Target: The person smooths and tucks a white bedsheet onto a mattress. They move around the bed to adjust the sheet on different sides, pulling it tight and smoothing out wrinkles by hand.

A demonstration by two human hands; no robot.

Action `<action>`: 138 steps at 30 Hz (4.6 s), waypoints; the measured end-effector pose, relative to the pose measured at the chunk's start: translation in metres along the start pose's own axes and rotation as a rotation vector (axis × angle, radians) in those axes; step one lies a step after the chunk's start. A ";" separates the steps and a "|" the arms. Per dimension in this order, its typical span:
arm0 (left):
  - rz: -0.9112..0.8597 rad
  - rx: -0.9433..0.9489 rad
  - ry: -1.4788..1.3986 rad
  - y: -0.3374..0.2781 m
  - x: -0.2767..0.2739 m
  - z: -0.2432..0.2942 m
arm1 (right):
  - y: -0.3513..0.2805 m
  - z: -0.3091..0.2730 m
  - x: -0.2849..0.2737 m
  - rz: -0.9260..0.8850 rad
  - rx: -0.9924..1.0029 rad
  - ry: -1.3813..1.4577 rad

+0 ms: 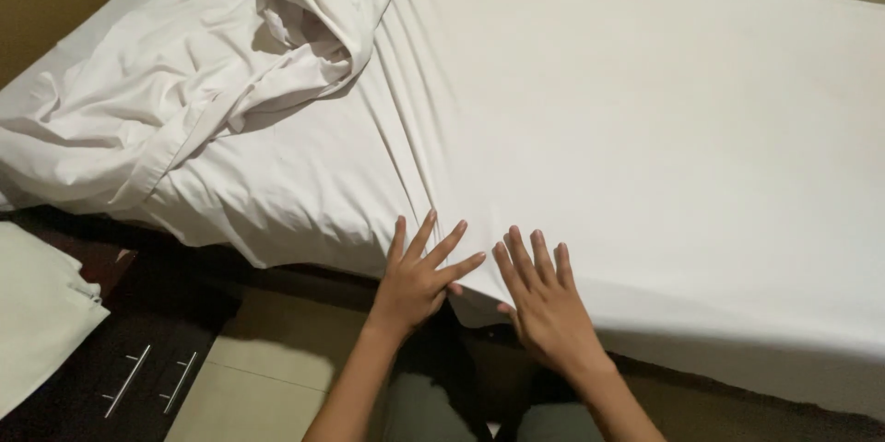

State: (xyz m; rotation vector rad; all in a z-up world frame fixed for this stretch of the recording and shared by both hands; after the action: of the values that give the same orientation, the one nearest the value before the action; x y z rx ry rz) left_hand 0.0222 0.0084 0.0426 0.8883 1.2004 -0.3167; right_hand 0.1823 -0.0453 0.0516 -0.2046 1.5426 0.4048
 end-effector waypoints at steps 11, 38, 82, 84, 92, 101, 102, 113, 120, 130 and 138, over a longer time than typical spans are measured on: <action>-0.049 0.001 -0.058 -0.002 -0.008 -0.031 | 0.026 0.002 -0.006 0.024 0.079 0.045; -0.016 -0.095 0.022 -0.029 -0.020 -0.068 | 0.075 -0.031 -0.001 0.003 0.021 0.048; -0.036 -0.293 0.133 -0.081 -0.040 -0.134 | 0.106 -0.080 -0.003 0.035 -0.084 0.070; -0.026 -0.307 0.088 -0.081 -0.041 -0.131 | 0.104 -0.080 -0.001 0.006 -0.070 0.031; 0.000 -0.270 0.046 -0.074 -0.057 -0.164 | 0.141 -0.098 -0.022 -0.095 -0.044 0.049; -0.160 -0.334 0.179 -0.053 -0.069 -0.198 | 0.189 -0.120 -0.003 -0.010 -0.101 0.040; -0.169 -0.325 0.211 -0.053 -0.067 -0.196 | 0.191 -0.119 0.007 0.021 -0.107 -0.020; -0.112 -0.320 0.164 -0.056 -0.069 -0.190 | 0.182 -0.123 0.001 0.111 -0.182 0.021; -0.110 -0.310 0.176 -0.055 -0.071 -0.188 | 0.181 -0.123 -0.002 0.113 -0.184 0.028; -0.119 -0.333 0.143 -0.056 -0.068 -0.187 | 0.179 -0.124 -0.005 0.097 -0.189 0.037; -0.067 -0.303 0.213 -0.067 -0.064 -0.190 | 0.175 -0.130 -0.005 0.130 -0.190 0.023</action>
State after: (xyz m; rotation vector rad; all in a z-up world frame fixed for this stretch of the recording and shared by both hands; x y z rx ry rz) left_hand -0.1721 0.0908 0.0554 0.6298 1.4334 -0.0899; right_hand -0.0037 0.0657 0.0740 -0.2582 1.5444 0.6547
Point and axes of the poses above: each hand's wrist, its own y-axis towards the middle knuckle, its own x-axis out of the palm, z = x × y, the point moved 7 cm from there along y, towards the middle knuckle, and after that the axes turned 13 degrees about -z, right-handed, at the moved point
